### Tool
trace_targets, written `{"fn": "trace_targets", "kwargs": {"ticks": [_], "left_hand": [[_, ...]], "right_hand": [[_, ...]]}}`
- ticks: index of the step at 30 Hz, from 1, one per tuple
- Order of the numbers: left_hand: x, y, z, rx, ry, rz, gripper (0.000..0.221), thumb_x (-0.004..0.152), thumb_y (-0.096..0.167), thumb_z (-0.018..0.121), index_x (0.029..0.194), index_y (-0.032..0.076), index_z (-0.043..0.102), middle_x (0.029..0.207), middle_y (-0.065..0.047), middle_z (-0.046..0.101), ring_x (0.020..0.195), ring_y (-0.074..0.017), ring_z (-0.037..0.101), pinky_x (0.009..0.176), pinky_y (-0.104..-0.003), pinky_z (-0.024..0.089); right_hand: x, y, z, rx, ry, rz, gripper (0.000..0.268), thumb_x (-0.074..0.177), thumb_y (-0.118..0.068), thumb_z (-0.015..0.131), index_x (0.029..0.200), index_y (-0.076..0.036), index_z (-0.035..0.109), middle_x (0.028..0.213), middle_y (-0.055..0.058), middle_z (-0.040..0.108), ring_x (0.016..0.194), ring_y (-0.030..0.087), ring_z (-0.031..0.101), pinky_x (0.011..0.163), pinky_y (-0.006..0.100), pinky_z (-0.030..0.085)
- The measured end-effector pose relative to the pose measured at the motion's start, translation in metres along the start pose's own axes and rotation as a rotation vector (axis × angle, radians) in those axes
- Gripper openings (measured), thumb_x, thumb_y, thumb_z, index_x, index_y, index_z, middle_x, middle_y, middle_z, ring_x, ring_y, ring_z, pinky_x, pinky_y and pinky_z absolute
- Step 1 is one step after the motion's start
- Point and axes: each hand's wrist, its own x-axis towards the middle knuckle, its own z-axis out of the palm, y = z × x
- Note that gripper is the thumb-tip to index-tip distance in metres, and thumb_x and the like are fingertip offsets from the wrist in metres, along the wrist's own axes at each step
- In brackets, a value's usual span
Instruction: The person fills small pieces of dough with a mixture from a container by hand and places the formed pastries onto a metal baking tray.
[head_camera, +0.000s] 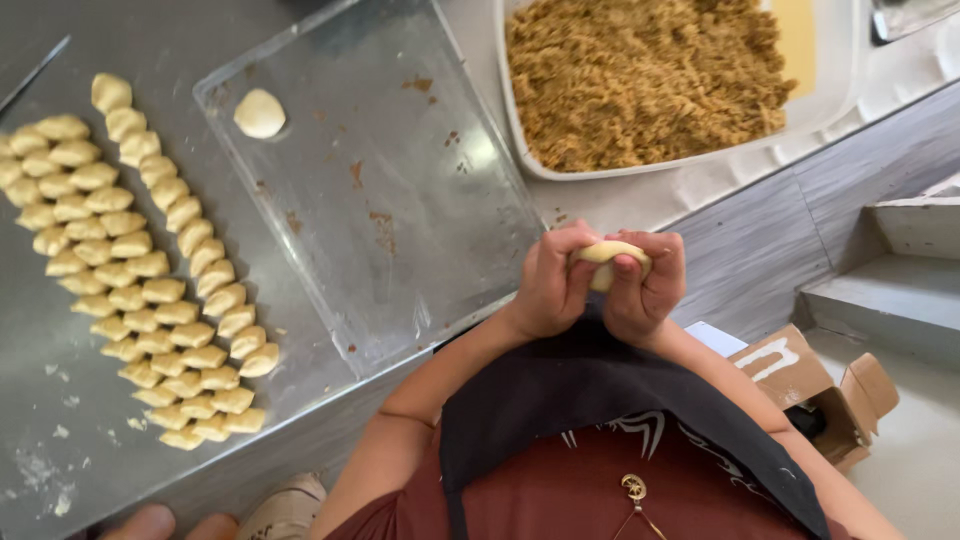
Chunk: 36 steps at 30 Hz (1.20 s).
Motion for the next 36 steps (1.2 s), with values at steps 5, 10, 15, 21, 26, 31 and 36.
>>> {"fn": "trace_targets", "kwargs": {"ticks": [5, 10, 15, 21, 26, 31, 36], "left_hand": [[0.025, -0.005, -0.015, 0.173, 0.208, -0.164, 0.02, 0.112, 0.023, 0.054, 0.121, 0.005, 0.053, 0.108, -0.012, 0.062, 0.095, -0.028, 0.064, 0.088, -0.038, 0.052], [0.061, 0.002, -0.009, 0.223, 0.448, -0.171, 0.023, 0.116, 0.024, 0.05, 0.124, 0.004, 0.057, 0.109, -0.011, 0.062, 0.097, -0.0232, 0.061, 0.09, -0.034, 0.052], [0.107, -0.001, 0.066, 0.261, 0.39, -0.178, 0.019, 0.109, 0.018, 0.058, 0.121, 0.003, 0.059, 0.105, -0.012, 0.062, 0.088, -0.0251, 0.063, 0.081, -0.033, 0.052], [0.128, -0.016, 0.092, 0.439, 0.644, -0.172, 0.022, 0.108, 0.015, 0.056, 0.126, 0.002, 0.058, 0.116, -0.018, 0.067, 0.105, -0.0336, 0.069, 0.092, -0.043, 0.056], [0.13, -0.026, 0.103, 0.581, 0.807, -0.27, 0.02, 0.107, 0.017, 0.06, 0.121, 0.002, 0.06, 0.108, -0.017, 0.07, 0.094, -0.0339, 0.071, 0.081, -0.042, 0.057], [0.136, -0.032, 0.105, 0.665, 0.819, -0.286, 0.02, 0.107, 0.018, 0.061, 0.119, 0.002, 0.06, 0.107, -0.017, 0.071, 0.092, -0.0348, 0.071, 0.078, -0.043, 0.057], [0.142, -0.028, 0.103, 0.777, 0.779, -0.233, 0.021, 0.105, 0.016, 0.063, 0.119, 0.001, 0.061, 0.105, -0.018, 0.069, 0.093, -0.0391, 0.07, 0.08, -0.046, 0.055]], "right_hand": [[0.088, 0.03, -0.041, 0.052, -0.438, 0.026, 0.029, 0.113, -0.024, 0.047, 0.119, -0.003, 0.066, 0.108, 0.009, 0.071, 0.076, 0.012, 0.061, 0.069, 0.027, 0.052], [0.202, 0.069, -0.05, -0.481, -1.006, -0.32, 0.065, 0.086, -0.014, 0.075, 0.147, -0.005, 0.056, 0.154, 0.016, 0.049, 0.137, 0.034, 0.051, 0.109, 0.048, 0.047], [0.232, 0.111, -0.022, -0.596, -1.267, -0.675, 0.075, 0.067, -0.033, 0.083, 0.135, -0.011, 0.059, 0.145, 0.013, 0.05, 0.133, 0.035, 0.048, 0.111, 0.057, 0.04], [0.239, 0.121, 0.0, -0.534, -1.434, -0.487, 0.051, 0.071, -0.029, 0.084, 0.117, -0.016, 0.066, 0.126, 0.007, 0.061, 0.117, 0.033, 0.055, 0.098, 0.052, 0.046], [0.241, 0.115, 0.013, -0.621, -1.438, -0.685, 0.054, 0.063, -0.027, 0.085, 0.113, -0.016, 0.068, 0.119, 0.009, 0.06, 0.116, 0.03, 0.05, 0.091, 0.05, 0.037], [0.243, 0.124, 0.002, -0.524, -1.402, -0.718, 0.055, 0.057, -0.026, 0.08, 0.111, -0.017, 0.07, 0.119, 0.007, 0.062, 0.116, 0.03, 0.048, 0.09, 0.049, 0.036], [0.242, 0.129, 0.004, -0.446, -1.365, -0.747, 0.047, 0.066, -0.035, 0.078, 0.106, -0.014, 0.069, 0.118, 0.007, 0.063, 0.116, 0.032, 0.047, 0.089, 0.05, 0.036]]}}
